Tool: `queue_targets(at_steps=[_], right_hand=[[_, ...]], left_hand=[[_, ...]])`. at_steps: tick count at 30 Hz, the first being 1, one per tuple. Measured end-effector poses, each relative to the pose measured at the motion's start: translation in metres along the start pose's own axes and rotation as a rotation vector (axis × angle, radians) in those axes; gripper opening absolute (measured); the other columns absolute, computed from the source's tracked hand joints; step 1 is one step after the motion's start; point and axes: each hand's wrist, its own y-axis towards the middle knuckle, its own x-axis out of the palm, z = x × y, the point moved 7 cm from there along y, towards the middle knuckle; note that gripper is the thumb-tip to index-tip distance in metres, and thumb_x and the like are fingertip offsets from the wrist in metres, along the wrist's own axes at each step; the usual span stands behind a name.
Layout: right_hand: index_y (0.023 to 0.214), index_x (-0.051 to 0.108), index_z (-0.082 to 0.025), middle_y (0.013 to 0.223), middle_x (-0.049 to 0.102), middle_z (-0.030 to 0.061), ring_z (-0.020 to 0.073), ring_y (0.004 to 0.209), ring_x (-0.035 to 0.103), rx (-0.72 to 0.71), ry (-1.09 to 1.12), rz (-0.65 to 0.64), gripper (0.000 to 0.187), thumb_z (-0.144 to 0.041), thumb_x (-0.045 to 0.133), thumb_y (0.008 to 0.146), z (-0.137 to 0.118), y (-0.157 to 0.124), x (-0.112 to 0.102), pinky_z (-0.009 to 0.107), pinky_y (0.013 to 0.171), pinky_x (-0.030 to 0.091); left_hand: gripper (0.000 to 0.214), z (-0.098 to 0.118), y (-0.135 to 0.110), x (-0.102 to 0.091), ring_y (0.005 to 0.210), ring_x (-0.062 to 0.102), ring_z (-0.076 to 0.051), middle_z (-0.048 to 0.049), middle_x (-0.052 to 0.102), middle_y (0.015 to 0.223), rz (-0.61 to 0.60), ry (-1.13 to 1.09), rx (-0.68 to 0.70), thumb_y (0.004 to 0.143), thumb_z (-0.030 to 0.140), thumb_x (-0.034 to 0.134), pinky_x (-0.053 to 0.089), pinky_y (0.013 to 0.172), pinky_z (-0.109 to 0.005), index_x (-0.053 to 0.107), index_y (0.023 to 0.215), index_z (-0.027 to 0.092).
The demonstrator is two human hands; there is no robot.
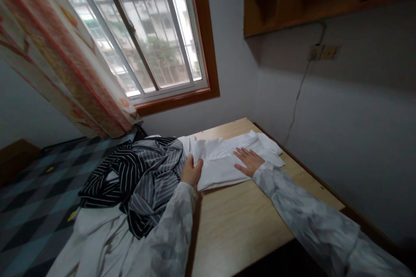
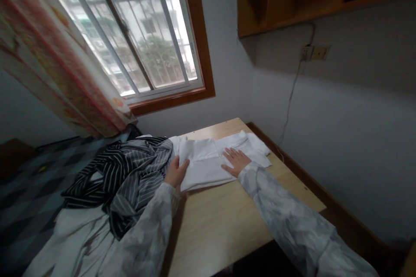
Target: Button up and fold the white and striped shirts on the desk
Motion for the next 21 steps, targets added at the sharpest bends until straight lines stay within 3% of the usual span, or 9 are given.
queue_targets(at_steps=[5, 10, 14, 17, 21], right_hand=[[0.174, 0.034, -0.022, 0.180, 0.027, 0.0097, 0.0328, 0.166, 0.029, 0.012, -0.029, -0.044, 0.081, -0.067, 0.038, 0.106, 0.016, -0.008, -0.011, 0.060, 0.135, 0.020], [0.173, 0.035, -0.015, 0.179, 0.028, 0.0141, 0.0354, 0.167, 0.024, -0.010, -0.055, 0.127, 0.085, -0.066, 0.042, 0.104, 0.011, 0.000, -0.033, 0.058, 0.136, 0.014], [0.172, 0.037, -0.018, 0.178, 0.032, 0.0136, 0.0348, 0.166, 0.028, -0.006, -0.032, 0.080, 0.081, -0.064, 0.040, 0.105, 0.002, 0.007, -0.015, 0.059, 0.134, 0.020], [0.172, 0.037, -0.018, 0.179, 0.031, 0.0140, 0.0346, 0.166, 0.028, -0.005, -0.027, 0.082, 0.080, -0.063, 0.040, 0.106, 0.000, 0.008, -0.006, 0.059, 0.134, 0.022], [0.172, 0.037, -0.018, 0.179, 0.030, 0.0136, 0.0340, 0.166, 0.028, -0.014, -0.026, 0.086, 0.080, -0.063, 0.042, 0.106, 0.000, 0.007, -0.006, 0.059, 0.134, 0.022]], left_hand=[[0.036, 0.004, 0.002, -0.033, 0.103, 0.074, -0.029, -0.0114, 0.080, 0.111, -0.011, 0.066, 0.018, 0.088, 0.043, 0.061, 0.057, 0.099, -0.041, 0.071, 0.110, 0.017], [0.043, -0.009, 0.002, -0.068, 0.102, 0.075, -0.032, -0.0117, 0.081, 0.107, 0.006, 0.062, -0.026, 0.078, 0.042, 0.064, 0.060, 0.093, -0.041, 0.074, 0.110, 0.015], [0.044, -0.014, 0.002, -0.090, 0.099, 0.075, -0.031, -0.0107, 0.082, 0.104, 0.002, 0.086, -0.061, 0.074, 0.046, 0.067, 0.060, 0.088, -0.038, 0.075, 0.104, 0.016], [0.044, -0.003, 0.009, -0.097, 0.096, 0.075, -0.031, -0.0095, 0.082, 0.102, -0.023, 0.114, -0.056, 0.071, 0.045, 0.067, 0.059, 0.088, -0.037, 0.075, 0.102, 0.015], [0.035, 0.032, 0.035, -0.085, 0.087, 0.072, -0.028, -0.0070, 0.080, 0.089, -0.082, 0.154, -0.004, 0.067, 0.038, 0.067, 0.057, 0.079, -0.034, 0.076, 0.092, 0.016]])
